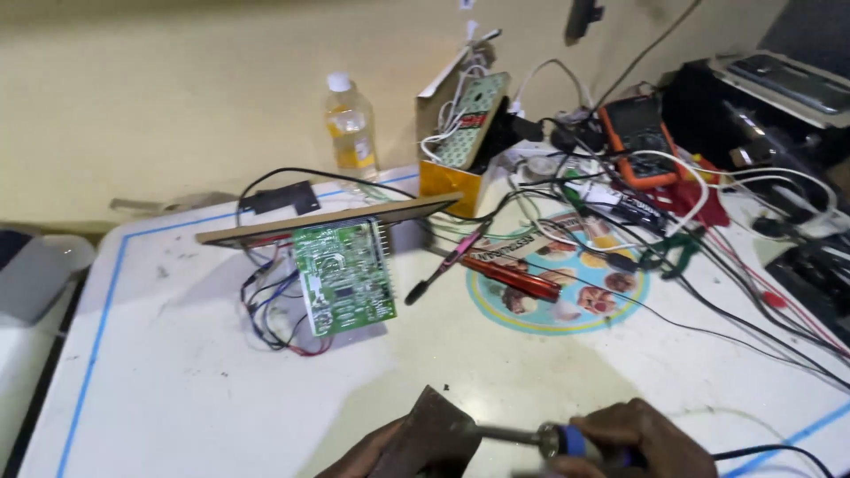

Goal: Soldering and desoldering electronic components on a circuit board using a soldering iron at a repair workbench.

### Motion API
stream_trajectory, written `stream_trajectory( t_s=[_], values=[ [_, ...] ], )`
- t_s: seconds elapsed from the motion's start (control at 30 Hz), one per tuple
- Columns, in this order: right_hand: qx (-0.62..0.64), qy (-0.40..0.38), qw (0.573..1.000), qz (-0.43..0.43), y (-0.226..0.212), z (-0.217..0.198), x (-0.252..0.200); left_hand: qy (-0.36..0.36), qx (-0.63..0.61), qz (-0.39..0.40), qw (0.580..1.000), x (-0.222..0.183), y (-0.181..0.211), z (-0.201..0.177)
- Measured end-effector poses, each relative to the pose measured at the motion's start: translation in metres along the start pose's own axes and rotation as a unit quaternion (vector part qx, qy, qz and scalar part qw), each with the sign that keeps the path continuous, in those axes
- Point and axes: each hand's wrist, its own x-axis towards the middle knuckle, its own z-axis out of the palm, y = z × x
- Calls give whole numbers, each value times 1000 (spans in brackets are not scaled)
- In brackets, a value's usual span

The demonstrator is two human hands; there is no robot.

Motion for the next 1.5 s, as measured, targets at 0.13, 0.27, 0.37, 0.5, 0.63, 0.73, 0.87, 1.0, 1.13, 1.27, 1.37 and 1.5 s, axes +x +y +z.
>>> stream_trajectory(
  t_s=[0.13,0.27,0.37,0.5,0.63,0.73,0.87,1.0,1.13,1.27,1.37,1.5],
  values=[
    [-29,197,967,158,-41,35,-9,126,-9,-81,989,36,4,15],
    [-75,298,917,254,-40,16,25,153,4,-58,987,40,-26,-31],
    [-29,239,914,327,-34,1,40,103,-87,-103,986,16,-5,-22],
    [34,178,947,263,-29,-14,73,182,482,146,845,-36,112,55],
    [35,145,958,245,-42,-20,122,452,207,145,855,-59,192,78],
    [48,112,960,254,-76,-15,167,558,35,166,812,-45,220,71],
    [37,85,978,186,-71,14,201,548,66,106,827,-35,205,57],
    [93,74,969,219,-50,40,199,474,2,138,870,-26,181,36],
    [86,104,976,168,-49,41,194,454,-65,168,873,-18,174,21],
    [142,114,970,162,-52,43,192,485,-129,154,851,-13,188,19],
    [152,139,969,140,-49,44,190,481,-134,172,849,-12,180,8],
    [154,144,972,106,-42,46,190,477,-177,186,841,-11,178,6]
  ],
)
